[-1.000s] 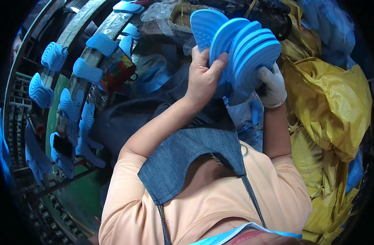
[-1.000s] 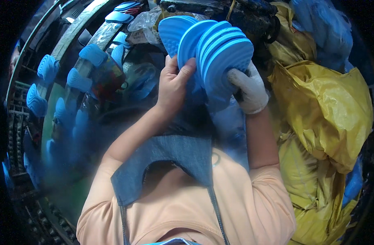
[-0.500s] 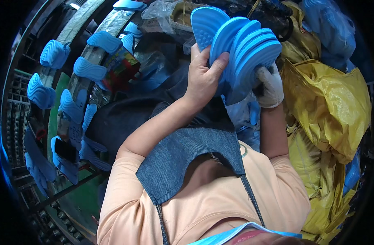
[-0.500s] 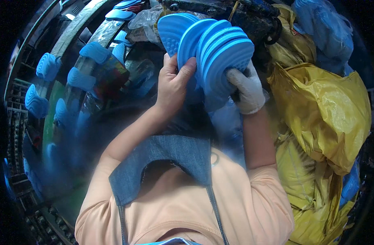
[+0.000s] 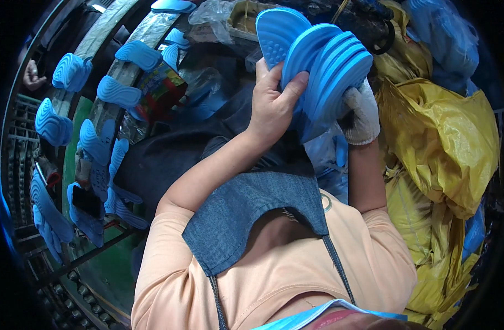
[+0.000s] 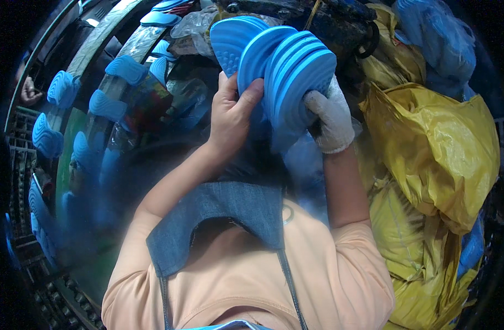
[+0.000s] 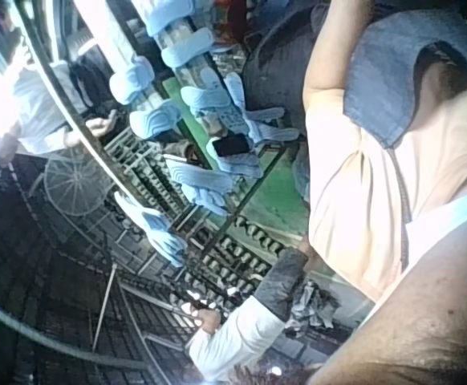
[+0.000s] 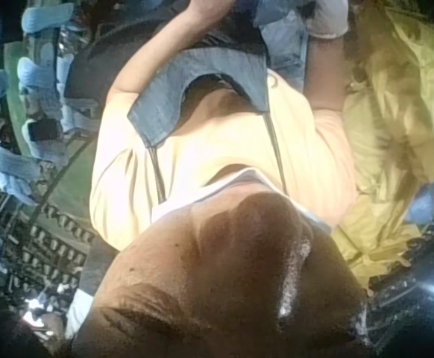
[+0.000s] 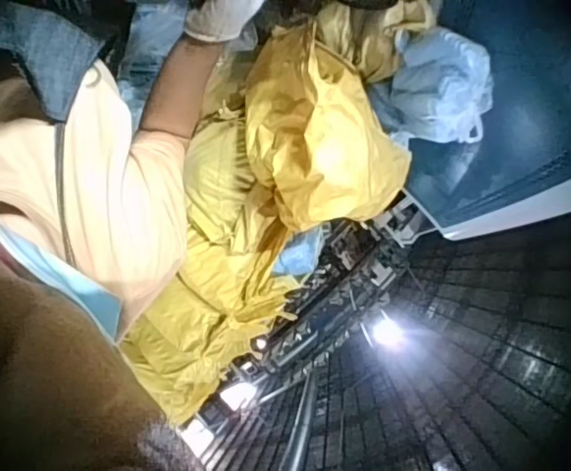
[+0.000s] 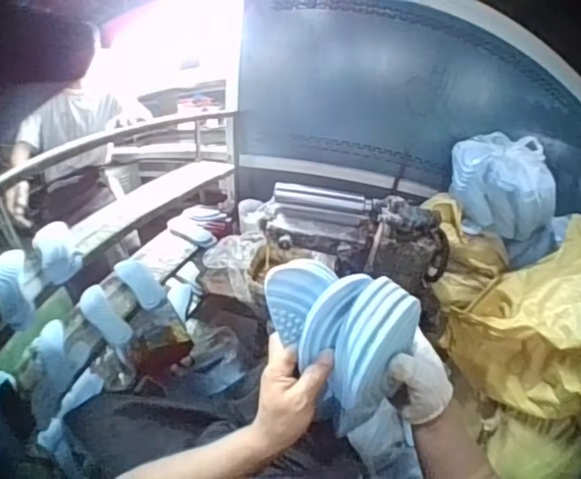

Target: The person picks up light blue slipper soles from a nearby pile and stacks them on a wooden shelf. They handle the soles one at a time, placing them in a neat row on the shelf.

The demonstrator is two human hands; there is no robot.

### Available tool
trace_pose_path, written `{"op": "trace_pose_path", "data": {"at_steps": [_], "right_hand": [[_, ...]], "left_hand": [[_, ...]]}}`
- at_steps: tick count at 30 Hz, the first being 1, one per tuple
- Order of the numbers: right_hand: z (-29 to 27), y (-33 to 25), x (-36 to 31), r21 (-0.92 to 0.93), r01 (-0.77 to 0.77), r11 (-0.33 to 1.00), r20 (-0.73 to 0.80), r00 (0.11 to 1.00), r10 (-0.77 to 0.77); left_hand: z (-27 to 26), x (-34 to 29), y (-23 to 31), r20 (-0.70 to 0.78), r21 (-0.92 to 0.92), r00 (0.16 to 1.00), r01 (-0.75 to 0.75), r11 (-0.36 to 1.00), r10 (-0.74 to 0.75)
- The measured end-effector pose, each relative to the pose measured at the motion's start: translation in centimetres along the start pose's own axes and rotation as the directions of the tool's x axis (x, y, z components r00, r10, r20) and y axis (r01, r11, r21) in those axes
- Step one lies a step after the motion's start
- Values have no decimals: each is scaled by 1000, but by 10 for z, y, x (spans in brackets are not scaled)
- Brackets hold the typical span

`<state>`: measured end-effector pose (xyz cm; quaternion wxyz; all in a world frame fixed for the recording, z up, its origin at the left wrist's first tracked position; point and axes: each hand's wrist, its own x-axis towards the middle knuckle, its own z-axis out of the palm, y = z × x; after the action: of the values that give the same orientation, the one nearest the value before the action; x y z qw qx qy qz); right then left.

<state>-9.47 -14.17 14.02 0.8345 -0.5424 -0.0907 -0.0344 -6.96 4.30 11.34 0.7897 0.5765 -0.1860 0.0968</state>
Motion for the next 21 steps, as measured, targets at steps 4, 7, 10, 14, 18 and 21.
{"op": "trace_pose_path", "data": {"at_steps": [4, 7, 10, 14, 18, 21], "right_hand": [[-3, -1, -5, 85, -11, 996, 21, 1000, 9], [-11, -1, -8, 28, -37, 999, 69, 997, 35], [-7, -4, -8, -30, -43, 999, 73, 996, 45], [9, -9, -8, -114, -45, 992, -44, 998, 40], [24, -14, -6, -296, 48, 954, -92, 993, -78], [26, -12, -10, -507, 142, 850, -44, 981, -190]], "left_hand": [[1, 0, 0, 5, -26, 1000, 0, 1000, 1], [2, 0, -1, 21, 5, 999, -34, 999, 34], [2, -1, -2, 74, 34, 992, -105, 994, 102], [3, -2, -4, 157, -18, 976, -148, 989, 149], [2, -5, -11, 236, 58, 952, -215, 975, 196], [1, -5, -16, 271, 14, 956, -121, 993, 112]]}}
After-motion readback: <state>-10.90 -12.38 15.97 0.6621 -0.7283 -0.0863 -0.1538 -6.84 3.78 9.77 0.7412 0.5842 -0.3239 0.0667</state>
